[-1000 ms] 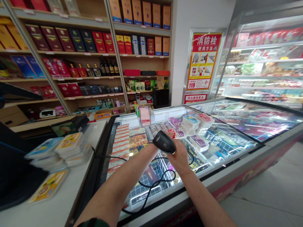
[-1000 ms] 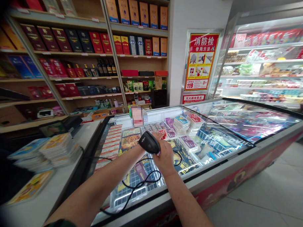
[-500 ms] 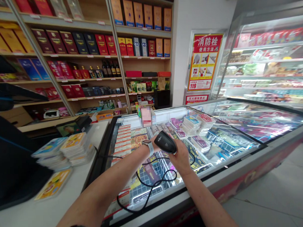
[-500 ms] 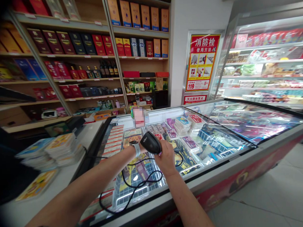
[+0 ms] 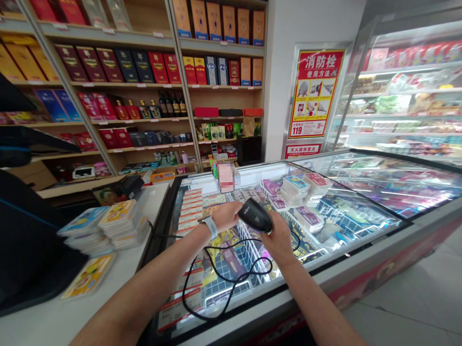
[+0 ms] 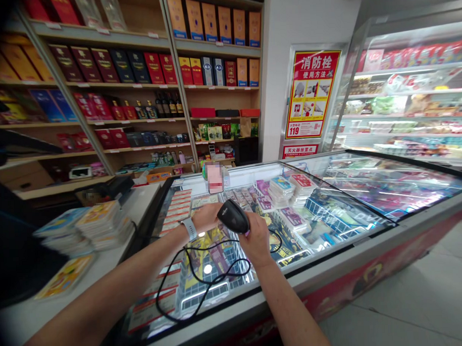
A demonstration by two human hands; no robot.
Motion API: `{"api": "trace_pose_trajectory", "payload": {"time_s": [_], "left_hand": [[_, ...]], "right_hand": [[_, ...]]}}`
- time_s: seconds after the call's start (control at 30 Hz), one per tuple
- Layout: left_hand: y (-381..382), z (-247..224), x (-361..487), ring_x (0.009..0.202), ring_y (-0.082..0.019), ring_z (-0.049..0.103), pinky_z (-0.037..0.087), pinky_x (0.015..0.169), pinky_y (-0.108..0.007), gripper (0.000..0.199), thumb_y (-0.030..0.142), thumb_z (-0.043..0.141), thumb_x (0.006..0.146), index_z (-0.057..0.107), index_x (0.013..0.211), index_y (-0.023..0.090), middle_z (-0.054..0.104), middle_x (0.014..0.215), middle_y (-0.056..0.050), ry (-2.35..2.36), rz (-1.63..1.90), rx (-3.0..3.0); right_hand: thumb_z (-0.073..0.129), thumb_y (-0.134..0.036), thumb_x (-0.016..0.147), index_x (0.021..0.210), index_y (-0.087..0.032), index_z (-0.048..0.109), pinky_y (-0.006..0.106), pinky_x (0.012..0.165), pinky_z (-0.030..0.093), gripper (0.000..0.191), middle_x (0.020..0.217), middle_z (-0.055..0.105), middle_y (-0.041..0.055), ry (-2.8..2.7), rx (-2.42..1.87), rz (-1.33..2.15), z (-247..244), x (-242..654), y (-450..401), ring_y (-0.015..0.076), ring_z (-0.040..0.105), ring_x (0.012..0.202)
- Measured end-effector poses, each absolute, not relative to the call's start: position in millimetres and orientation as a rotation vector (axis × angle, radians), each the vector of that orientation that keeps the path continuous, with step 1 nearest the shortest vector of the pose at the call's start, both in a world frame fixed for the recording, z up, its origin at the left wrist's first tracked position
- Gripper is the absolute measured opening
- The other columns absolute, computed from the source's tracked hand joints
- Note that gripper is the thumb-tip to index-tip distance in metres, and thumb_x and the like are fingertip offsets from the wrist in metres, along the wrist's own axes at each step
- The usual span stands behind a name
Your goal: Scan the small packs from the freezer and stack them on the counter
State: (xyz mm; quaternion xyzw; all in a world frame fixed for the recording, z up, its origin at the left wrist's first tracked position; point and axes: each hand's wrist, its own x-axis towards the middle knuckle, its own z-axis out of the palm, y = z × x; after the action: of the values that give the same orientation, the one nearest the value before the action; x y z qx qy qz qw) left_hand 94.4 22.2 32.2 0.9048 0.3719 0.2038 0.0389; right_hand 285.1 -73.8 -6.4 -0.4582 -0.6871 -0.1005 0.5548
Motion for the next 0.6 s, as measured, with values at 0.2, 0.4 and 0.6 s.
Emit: {"api": "trace_pose_trajectory", "payload": {"time_s": [0.2, 0.4, 0.6], "left_hand": [[15, 40, 75, 0.089, -0.022, 0.066, 0.047, 0.080, -0.031, 0.037, 0.029, 0.037, 0.093, 0.063, 0.118, 0.019, 0.071, 0.096, -0.007, 1.293, 0.741, 2.618], [12, 39, 55, 0.074, -0.020, 0.062, 0.041, 0.066, -0.028, 0.038, 0.038, 0.034, 0.094, 0.065, 0.102, 0.017, 0.068, 0.081, -0.006, 1.359, 0.818, 2.480], [8, 35, 38, 0.077, -0.020, 0.062, 0.043, 0.068, -0.027, 0.044, 0.049, 0.036, 0.093, 0.066, 0.098, 0.017, 0.069, 0.085, -0.006, 1.276, 0.902, 2.296]], "right_hand": [[0.058, -0.026, 0.082, 0.111, -0.018, 0.055, 0.044, 0.083, 0.049, 0.031, 0.099, 0.063, 0.0100, -1.619, -1.078, -0.211, -8, 286, -73, 0.0261, 0.058, 0.094], [0.059, -0.023, 0.080, 0.109, -0.018, 0.056, 0.042, 0.083, 0.049, 0.030, 0.100, 0.063, 0.0093, -1.606, -1.090, -0.180, -6, 285, -75, 0.0257, 0.059, 0.093], [0.061, -0.021, 0.076, 0.109, -0.019, 0.056, 0.041, 0.081, 0.049, 0.033, 0.098, 0.063, 0.0084, -1.621, -1.103, -0.157, -6, 286, -75, 0.0255, 0.059, 0.092]]}}
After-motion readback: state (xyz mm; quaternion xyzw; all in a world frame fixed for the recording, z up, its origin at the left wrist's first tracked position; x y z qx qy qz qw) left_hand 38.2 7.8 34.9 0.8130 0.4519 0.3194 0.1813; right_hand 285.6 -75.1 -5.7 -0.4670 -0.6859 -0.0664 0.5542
